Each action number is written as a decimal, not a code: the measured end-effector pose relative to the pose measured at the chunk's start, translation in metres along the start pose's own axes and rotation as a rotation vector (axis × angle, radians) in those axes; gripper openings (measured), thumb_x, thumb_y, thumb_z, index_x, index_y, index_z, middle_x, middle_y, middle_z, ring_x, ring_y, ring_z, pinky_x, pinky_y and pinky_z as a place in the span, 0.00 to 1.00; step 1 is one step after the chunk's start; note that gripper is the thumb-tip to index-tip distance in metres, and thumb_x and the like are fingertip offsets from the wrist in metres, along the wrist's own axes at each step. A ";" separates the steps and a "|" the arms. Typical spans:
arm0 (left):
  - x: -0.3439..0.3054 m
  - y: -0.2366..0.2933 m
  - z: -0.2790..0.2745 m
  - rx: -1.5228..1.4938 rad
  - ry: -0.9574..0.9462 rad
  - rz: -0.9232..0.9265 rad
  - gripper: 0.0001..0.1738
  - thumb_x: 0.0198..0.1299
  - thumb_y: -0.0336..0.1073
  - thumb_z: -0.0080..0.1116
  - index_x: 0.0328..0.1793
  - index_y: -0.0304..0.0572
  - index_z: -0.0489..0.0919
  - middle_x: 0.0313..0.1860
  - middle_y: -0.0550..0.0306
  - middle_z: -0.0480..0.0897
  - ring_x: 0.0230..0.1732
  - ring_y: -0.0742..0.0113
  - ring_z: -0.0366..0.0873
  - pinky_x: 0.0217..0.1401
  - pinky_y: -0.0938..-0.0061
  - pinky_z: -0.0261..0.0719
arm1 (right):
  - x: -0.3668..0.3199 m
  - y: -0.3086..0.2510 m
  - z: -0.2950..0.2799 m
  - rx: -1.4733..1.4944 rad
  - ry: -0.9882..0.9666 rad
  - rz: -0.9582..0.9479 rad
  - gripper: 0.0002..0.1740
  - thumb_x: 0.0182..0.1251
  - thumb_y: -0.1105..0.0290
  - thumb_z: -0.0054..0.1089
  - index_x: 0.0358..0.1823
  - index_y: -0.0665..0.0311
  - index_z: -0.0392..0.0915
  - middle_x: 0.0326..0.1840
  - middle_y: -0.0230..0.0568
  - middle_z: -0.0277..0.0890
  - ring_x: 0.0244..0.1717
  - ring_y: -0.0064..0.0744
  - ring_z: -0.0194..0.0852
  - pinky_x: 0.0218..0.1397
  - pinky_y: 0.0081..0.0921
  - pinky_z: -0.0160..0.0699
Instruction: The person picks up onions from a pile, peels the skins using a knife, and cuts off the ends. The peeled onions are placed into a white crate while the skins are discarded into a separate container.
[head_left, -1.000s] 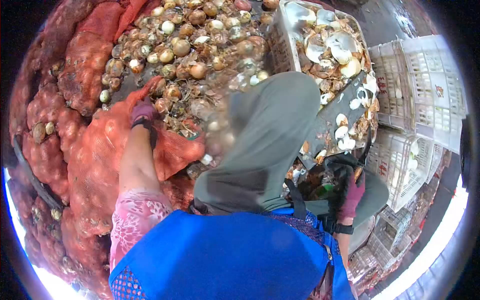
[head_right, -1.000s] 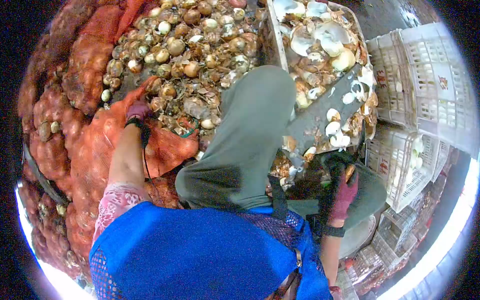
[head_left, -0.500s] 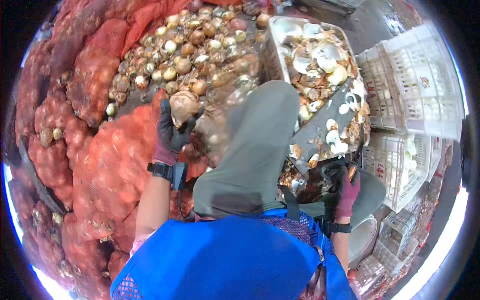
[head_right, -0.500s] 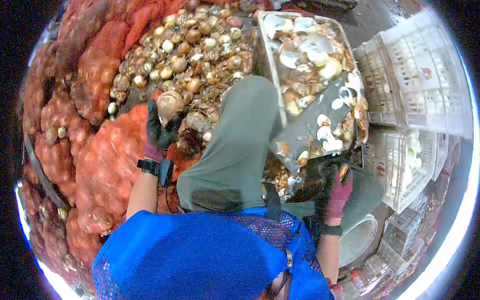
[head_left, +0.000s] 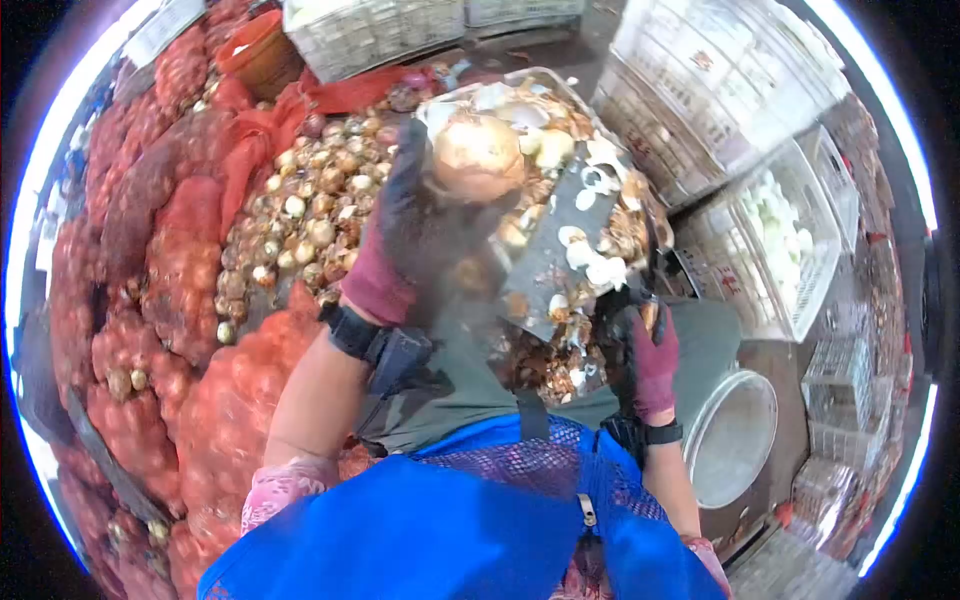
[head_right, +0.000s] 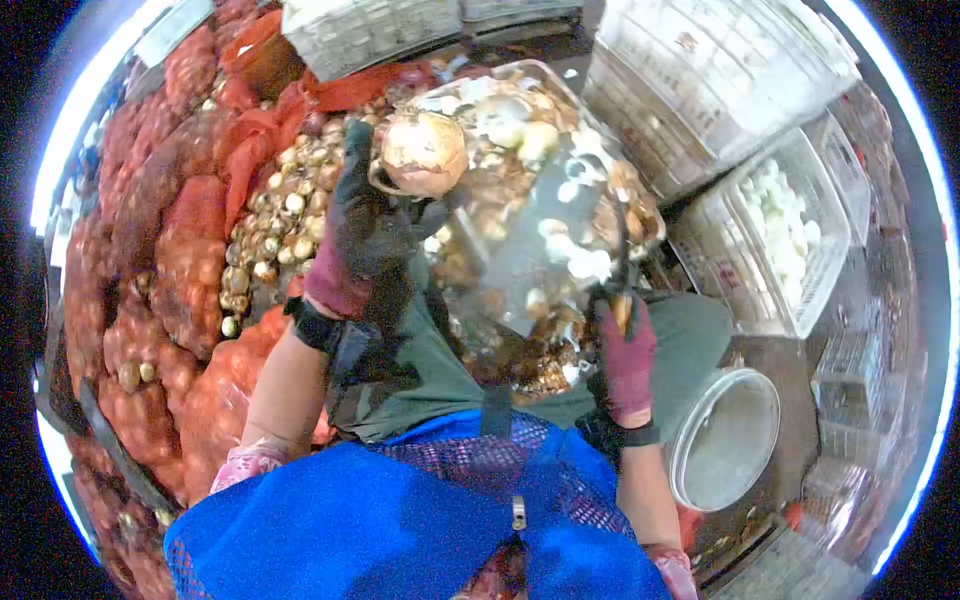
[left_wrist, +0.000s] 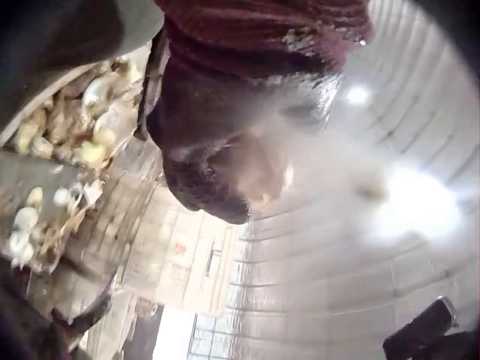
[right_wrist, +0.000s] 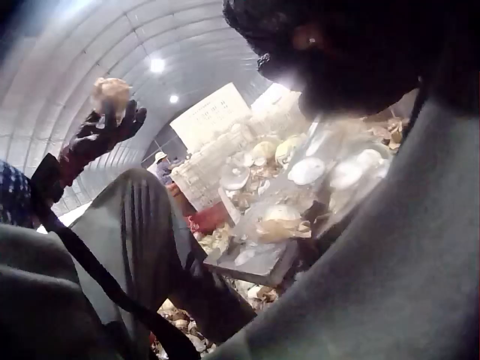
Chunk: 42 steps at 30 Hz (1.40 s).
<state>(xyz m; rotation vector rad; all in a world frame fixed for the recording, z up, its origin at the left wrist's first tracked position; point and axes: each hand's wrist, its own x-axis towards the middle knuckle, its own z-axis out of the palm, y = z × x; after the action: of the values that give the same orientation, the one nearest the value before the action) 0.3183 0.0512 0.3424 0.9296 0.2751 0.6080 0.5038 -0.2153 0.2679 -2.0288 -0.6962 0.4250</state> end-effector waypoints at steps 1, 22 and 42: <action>0.007 -0.009 0.009 -0.760 -0.046 -0.267 0.35 0.54 0.35 0.69 0.67 0.35 0.67 0.58 0.50 0.76 0.57 0.59 0.76 0.62 0.65 0.76 | -0.006 -0.009 -0.004 -0.078 0.007 -0.036 0.27 0.64 0.64 0.62 0.59 0.72 0.69 0.43 0.54 0.79 0.42 0.41 0.77 0.47 0.35 0.74; 0.053 -0.120 -0.035 -0.199 -0.193 -0.272 0.27 0.65 0.37 0.57 0.68 0.40 0.65 0.62 0.51 0.74 0.62 0.63 0.73 0.66 0.66 0.74 | -0.033 -0.019 -0.006 0.153 -0.388 0.021 0.22 0.71 0.67 0.53 0.63 0.69 0.66 0.26 0.31 0.71 0.25 0.16 0.66 0.27 0.19 0.68; 0.035 -0.100 -0.018 -0.012 -0.092 -0.367 0.20 0.69 0.40 0.47 0.61 0.36 0.74 0.54 0.52 0.80 0.53 0.66 0.79 0.57 0.69 0.79 | -0.011 -0.024 -0.021 -0.165 -0.608 -0.229 0.26 0.71 0.62 0.53 0.66 0.65 0.65 0.44 0.48 0.79 0.46 0.37 0.77 0.50 0.31 0.73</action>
<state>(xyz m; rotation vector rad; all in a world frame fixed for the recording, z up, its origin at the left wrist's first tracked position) 0.3744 0.0392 0.2519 0.8662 0.3490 0.2285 0.4994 -0.2255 0.2999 -1.9410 -1.3544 0.8864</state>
